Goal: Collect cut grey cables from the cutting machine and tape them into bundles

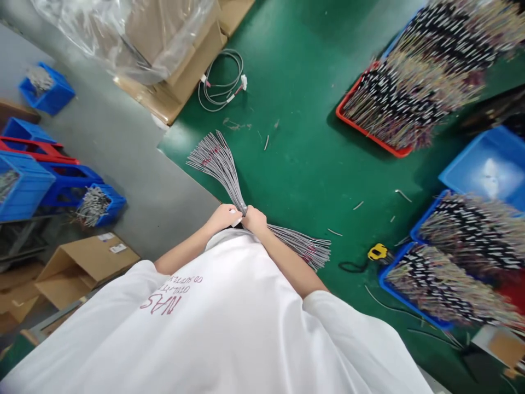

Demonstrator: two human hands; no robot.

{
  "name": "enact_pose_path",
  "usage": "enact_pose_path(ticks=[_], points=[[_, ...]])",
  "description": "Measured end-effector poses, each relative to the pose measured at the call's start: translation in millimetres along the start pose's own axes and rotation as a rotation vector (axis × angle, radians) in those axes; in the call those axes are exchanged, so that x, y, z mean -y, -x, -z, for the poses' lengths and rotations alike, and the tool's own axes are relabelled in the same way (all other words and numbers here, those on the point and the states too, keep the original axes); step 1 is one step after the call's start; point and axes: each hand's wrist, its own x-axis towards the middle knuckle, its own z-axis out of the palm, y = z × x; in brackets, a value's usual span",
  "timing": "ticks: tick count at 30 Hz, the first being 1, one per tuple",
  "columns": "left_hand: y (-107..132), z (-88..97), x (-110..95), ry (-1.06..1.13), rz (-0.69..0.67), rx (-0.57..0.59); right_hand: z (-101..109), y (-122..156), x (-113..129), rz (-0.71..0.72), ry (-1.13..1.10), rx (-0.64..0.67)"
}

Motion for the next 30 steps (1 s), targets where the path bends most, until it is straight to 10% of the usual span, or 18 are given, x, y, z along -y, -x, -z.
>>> enact_pose_path(ticks=[6,21,30], points=[[5.5,-3.3,-23.1,-0.093,-0.169,-0.262,2.1,6.0,-0.6,0.019,-0.042,-0.036],[-110.1,-74.0,-80.0,-0.365,-0.163,-0.102,-9.3,-7.5,-9.6,-0.027,-0.162,-0.189],[-107.3,-39.4,-69.7,-0.628,-0.424,0.044,7.5,-6.3,-11.9,-0.113,-0.171,-0.195]])
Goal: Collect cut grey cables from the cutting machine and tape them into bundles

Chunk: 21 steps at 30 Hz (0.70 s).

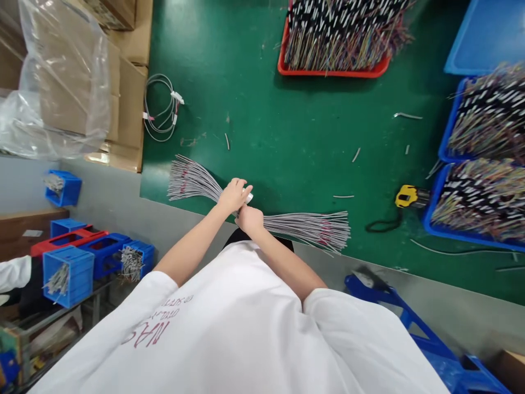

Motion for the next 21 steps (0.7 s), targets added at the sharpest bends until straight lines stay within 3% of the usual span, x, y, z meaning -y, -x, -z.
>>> enact_pose_path(ticks=[3,5,7,8,10,14,16,18,21], points=[[69.2,5.4,46.3,-0.111,-0.138,-0.171,1.6,-0.7,-1.6,0.007,0.003,0.012],[109.8,1.1,80.7,-0.125,-0.148,-0.142,0.4,-2.0,-2.7,0.001,0.006,0.034],[123.9,-8.3,105.2,-0.139,-0.160,-0.094,-1.7,-3.8,-3.4,-0.008,0.012,0.052],[118.4,-13.8,112.0,-0.155,-0.176,-0.066,-2.8,-4.6,-3.5,-0.013,0.015,0.058],[85.8,-23.4,115.0,-0.184,-0.245,-0.003,-4.4,-6.0,-3.4,-0.025,0.020,0.072],[-5.4,-28.2,98.3,-0.104,-0.477,0.130,-5.5,-5.7,-2.8,-0.033,0.046,0.104],[-32.8,-26.5,91.3,0.018,-0.587,0.245,-5.8,-3.3,-3.5,-0.023,0.053,0.121],[-41.9,-26.0,90.5,0.180,-0.635,0.370,-5.9,0.0,-5.6,-0.012,0.050,0.137],[-28.5,-27.0,97.7,0.370,-0.565,0.505,-4.7,3.9,-11.7,-0.010,0.048,0.138]])
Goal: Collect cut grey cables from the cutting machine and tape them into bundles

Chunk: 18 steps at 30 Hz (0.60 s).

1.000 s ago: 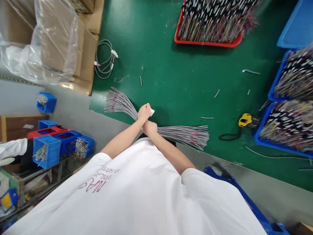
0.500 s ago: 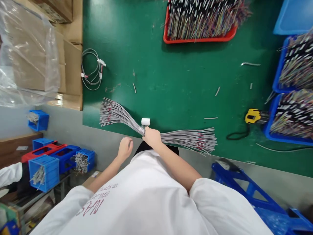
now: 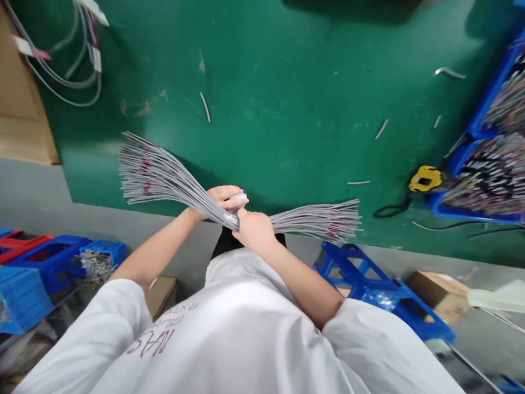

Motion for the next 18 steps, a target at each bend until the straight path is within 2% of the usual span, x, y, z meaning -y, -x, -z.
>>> enact_pose_path(ticks=[3,6,8,11,15,18], points=[[29.3,-13.5,-11.3,0.092,0.098,0.062,2.1,-0.5,-7.2,-0.023,0.008,-0.003],[58.5,-24.6,-34.2,0.187,0.244,0.113,4.4,-4.9,-9.8,-0.028,0.017,0.033],[71.6,-28.2,-51.1,0.281,0.315,0.095,5.4,-7.3,-8.0,-0.017,0.024,0.045],[81.5,-29.4,-75.3,0.331,0.405,-0.045,5.6,-6.9,-2.9,0.003,0.034,0.020],[86.1,-35.2,-109.0,0.279,0.656,-0.320,4.2,-2.5,1.6,0.025,0.054,0.020],[84.9,-44.9,-132.1,0.265,0.748,-0.440,1.8,-1.1,2.0,0.010,0.062,0.016]])
